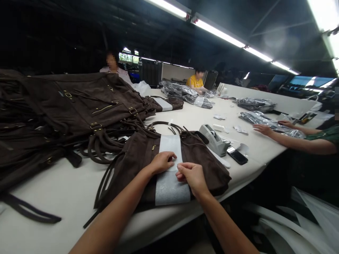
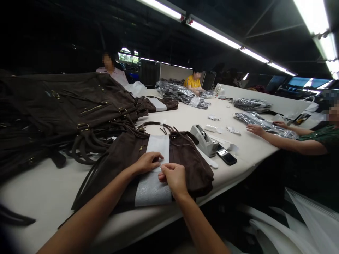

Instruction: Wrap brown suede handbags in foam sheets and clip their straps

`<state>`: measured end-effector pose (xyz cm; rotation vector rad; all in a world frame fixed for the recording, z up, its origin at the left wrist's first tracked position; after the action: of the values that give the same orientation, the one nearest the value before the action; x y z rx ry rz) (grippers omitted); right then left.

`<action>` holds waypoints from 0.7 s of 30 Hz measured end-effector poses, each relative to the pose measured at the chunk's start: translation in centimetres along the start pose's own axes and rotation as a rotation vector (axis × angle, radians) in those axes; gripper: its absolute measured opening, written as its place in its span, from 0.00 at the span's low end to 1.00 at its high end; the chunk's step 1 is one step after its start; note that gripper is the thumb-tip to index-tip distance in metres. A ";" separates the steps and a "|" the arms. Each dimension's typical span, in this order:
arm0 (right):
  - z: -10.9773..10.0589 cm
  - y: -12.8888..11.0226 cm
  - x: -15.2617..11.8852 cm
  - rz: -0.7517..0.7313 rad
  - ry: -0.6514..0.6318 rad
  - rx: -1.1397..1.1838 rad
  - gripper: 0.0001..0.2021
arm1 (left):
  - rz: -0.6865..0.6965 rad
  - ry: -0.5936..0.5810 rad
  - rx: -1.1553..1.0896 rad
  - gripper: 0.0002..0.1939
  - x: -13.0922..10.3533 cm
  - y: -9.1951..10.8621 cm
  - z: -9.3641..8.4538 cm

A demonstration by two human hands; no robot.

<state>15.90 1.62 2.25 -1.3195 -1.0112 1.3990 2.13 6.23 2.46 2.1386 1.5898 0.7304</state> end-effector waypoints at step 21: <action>-0.1 2.8 3.8 0.207 -0.070 -0.457 0.17 | 0.001 0.039 -0.004 0.13 -0.1 -0.3 0.1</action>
<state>15.77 4.63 -1.36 -1.7584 -1.3258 1.4238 1.98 6.18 2.20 2.1349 1.6061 0.7795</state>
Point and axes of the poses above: each hand's wrist, its own x-axis towards the middle knuckle, its own z-axis out of the palm, y = z × x, the point moved 7 cm from there along x, towards the middle knuckle, and after that the axes turned 5 degrees about y, right-handed, at the moved point
